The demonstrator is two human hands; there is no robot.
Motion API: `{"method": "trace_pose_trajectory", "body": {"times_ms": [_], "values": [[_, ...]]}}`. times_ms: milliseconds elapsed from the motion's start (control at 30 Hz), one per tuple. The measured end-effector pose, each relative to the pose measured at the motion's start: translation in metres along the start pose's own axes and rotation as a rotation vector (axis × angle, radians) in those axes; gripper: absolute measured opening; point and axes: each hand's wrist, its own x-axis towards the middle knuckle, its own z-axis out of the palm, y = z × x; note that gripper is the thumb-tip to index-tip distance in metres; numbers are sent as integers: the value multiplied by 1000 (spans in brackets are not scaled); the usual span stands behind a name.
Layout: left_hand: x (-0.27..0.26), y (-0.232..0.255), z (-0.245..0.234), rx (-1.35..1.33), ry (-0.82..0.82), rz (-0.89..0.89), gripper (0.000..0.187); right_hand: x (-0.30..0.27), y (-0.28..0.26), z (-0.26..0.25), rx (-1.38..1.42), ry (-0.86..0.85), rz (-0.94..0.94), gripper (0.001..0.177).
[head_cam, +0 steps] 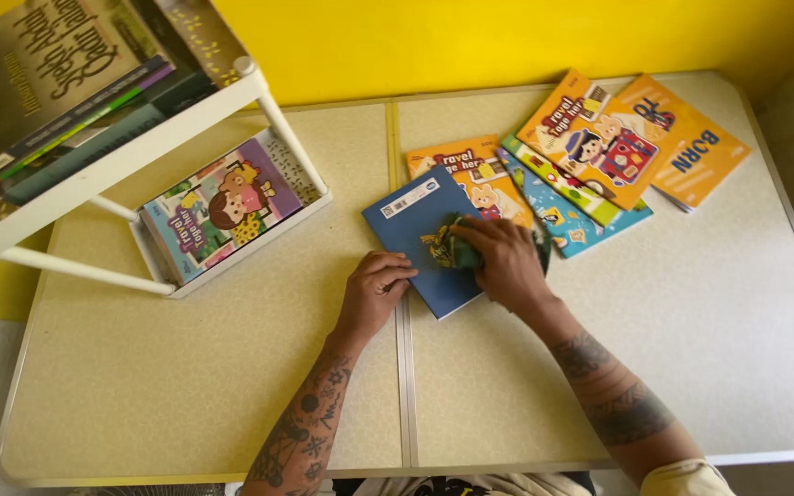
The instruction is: The recorder is wiping the covers of several small notebooks using a cleaning cloth.
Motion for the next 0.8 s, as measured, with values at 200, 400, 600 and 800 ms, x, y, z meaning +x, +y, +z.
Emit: {"method": "trace_pose_trajectory", "body": {"times_ms": [200,400,600,800], "values": [[6,1,-14,147,95,111,23,-12,30,-39,45,240,159,60],[26,34,-55,-15,337,121,16,-23,42,-27,6,339,153,76],[11,45,-94,-612,626,-195,15,-12,0,-10,103,396,106,52],[-31,15,-102,-1170,819,-150,21,-1,-82,49,783,-49,120,57]]}}
